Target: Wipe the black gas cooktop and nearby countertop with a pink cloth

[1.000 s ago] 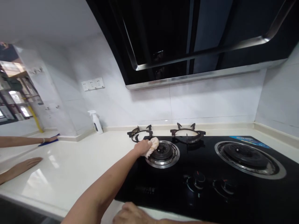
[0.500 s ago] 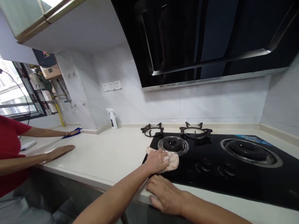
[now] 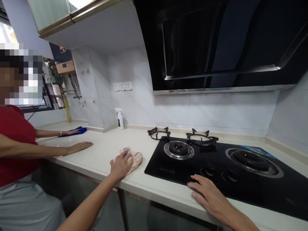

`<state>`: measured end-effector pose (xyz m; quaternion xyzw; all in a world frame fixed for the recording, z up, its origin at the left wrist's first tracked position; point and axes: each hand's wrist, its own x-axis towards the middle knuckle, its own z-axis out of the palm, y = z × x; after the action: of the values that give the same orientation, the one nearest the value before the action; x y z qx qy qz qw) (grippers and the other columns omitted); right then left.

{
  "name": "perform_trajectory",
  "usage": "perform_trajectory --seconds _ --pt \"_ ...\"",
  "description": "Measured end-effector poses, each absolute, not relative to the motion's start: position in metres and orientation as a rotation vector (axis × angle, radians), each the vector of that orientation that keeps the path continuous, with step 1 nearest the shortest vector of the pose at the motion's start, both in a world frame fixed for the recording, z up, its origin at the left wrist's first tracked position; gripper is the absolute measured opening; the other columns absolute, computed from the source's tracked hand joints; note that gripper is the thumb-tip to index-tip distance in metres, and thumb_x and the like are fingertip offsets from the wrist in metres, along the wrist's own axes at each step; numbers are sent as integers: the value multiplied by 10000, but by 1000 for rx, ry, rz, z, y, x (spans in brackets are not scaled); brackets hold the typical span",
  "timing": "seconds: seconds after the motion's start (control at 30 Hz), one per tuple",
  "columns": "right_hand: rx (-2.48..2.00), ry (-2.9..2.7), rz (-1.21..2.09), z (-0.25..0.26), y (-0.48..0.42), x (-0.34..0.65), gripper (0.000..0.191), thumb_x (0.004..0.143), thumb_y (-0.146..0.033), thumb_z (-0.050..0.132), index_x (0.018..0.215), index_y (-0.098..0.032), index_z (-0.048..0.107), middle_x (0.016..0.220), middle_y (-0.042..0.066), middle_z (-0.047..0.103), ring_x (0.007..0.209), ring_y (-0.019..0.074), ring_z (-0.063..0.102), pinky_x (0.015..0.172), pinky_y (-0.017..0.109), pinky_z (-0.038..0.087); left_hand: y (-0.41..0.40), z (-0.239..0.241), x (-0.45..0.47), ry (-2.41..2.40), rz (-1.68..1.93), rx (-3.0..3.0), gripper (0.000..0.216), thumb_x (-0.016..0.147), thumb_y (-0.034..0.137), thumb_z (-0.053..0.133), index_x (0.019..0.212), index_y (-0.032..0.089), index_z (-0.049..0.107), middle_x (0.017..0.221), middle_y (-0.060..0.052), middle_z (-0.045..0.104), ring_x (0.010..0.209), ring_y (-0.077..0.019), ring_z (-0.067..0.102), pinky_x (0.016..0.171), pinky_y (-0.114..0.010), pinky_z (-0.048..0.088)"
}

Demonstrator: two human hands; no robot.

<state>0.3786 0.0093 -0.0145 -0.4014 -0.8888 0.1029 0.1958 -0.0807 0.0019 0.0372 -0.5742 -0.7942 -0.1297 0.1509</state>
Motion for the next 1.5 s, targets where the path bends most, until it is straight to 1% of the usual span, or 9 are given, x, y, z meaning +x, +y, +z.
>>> perform_trajectory --seconds 0.13,0.3,0.5,0.7,0.9,1.03,1.27,1.4,1.5 --pt "-1295 -2333 94 -38 18 376 729 1011 -638 362 1602 -210 359 1641 81 361 1532 279 288 1271 548 238 -7 36 -99 -2373 -346 -1528 429 1004 441 390 1365 349 603 1489 -109 506 1232 -358 537 967 -586 430" --pt "-1340 -2337 -52 -55 30 378 684 994 -660 345 1477 -224 556 1619 75 399 1518 293 321 1262 565 242 -19 27 -80 -2345 -427 -1438 413 984 413 436 1323 329 656 1429 -100 544 1183 -341 531 983 -517 421" --pt "-1360 -2375 -49 -53 32 380 736 969 -684 301 1498 -229 535 1620 66 398 1527 286 302 1258 547 237 -53 14 -10 -2196 -621 -1624 346 969 377 504 1248 319 700 1332 -69 617 1169 -313 521 972 -478 418" --pt "-1365 -2381 -33 -52 39 386 726 954 -658 303 1484 -226 545 1615 72 410 1525 285 304 1241 538 246 -80 1 78 -2080 -814 -1822 298 953 394 553 1192 312 711 1371 -54 607 1216 -333 483 1025 -538 377" --pt "-1382 -2381 2 -46 43 389 631 991 -514 270 1458 -201 556 1598 95 438 1516 286 321 1230 537 250 -94 -28 165 -1603 -845 -2226 491 879 463 645 1348 319 616 1492 -83 518 1326 -412 387 1056 -623 322" --pt "-1337 -2393 -11 -42 40 388 575 996 -422 261 1429 -222 582 1563 85 489 1480 264 393 1207 516 309 -88 -34 183 -1528 -825 -2256 531 886 463 656 1394 343 560 1440 -85 551 1252 -390 453 1005 -605 366" --pt "-1213 -2213 124 -48 41 387 567 995 -515 305 1305 -211 669 1461 103 591 1411 281 482 1202 529 338 -72 -31 160 -1506 -835 -2338 889 835 530 739 1585 309 316 1447 -106 549 1252 -370 485 1057 -622 355" --pt "-1126 -1996 166 -24 29 386 628 1048 -543 189 1276 -207 668 1398 114 617 1323 230 555 1153 417 426 -60 -40 159 -1525 -847 -2339 978 750 563 812 1574 331 337 1459 -110 540 1251 -385 505 1062 -649 374" --pt "-964 -1880 270 -2 9 365 553 1049 -573 281 1234 -227 671 1321 115 633 1255 237 581 1111 401 454 -48 -45 163 -1560 -903 -2339 1117 679 576 861 1601 322 283 1491 -149 510 1269 -413 504 1082 -702 352"
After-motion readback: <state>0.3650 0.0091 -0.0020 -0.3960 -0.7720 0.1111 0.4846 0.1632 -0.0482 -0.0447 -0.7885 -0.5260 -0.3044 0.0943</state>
